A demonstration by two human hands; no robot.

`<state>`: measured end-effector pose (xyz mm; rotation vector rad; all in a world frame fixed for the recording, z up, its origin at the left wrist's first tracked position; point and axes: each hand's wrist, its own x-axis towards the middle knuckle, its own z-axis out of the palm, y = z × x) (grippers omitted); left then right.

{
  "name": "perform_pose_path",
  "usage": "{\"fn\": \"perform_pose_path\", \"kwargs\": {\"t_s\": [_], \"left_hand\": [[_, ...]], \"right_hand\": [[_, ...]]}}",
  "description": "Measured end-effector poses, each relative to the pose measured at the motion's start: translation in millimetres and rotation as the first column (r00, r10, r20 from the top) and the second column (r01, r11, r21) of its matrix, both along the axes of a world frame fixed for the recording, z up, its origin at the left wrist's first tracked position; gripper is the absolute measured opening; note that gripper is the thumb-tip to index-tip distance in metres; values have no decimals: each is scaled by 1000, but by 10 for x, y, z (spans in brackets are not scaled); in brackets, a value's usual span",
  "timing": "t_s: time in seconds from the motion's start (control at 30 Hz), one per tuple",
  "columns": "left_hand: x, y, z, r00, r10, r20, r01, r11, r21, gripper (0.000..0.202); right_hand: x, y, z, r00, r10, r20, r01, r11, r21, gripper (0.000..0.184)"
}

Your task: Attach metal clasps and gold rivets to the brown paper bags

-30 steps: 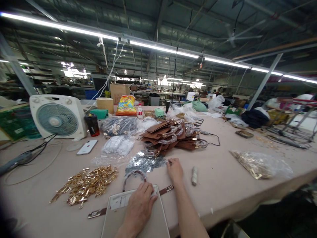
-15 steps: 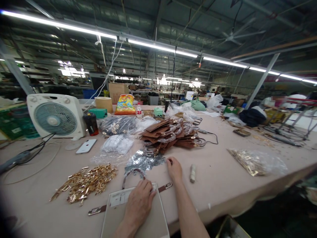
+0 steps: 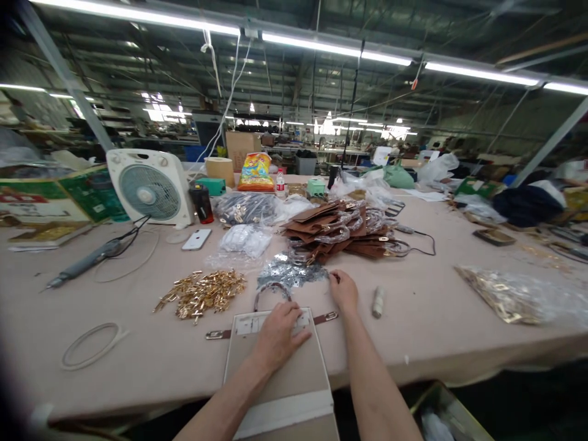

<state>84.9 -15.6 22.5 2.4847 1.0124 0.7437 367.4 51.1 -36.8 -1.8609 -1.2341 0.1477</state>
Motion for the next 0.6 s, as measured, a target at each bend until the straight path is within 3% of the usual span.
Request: {"fn": "perform_pose_path", "kwargs": {"t_s": [0.2, 0.37, 0.6], "left_hand": [[24, -31, -6, 999, 25, 49, -25, 1000, -2, 17], [18, -68, -43, 998, 49, 31, -50, 998, 30, 21], [18, -78, -36, 998, 57, 37, -57, 998, 17, 23]], "right_hand": [[-21, -17, 37, 997, -3, 76, 1, 1000, 17, 26], [-46, 0, 52, 993, -57, 102, 47, 994, 96, 37], [-124, 78, 86, 970, 197, 139, -207, 976, 63, 30]]}}
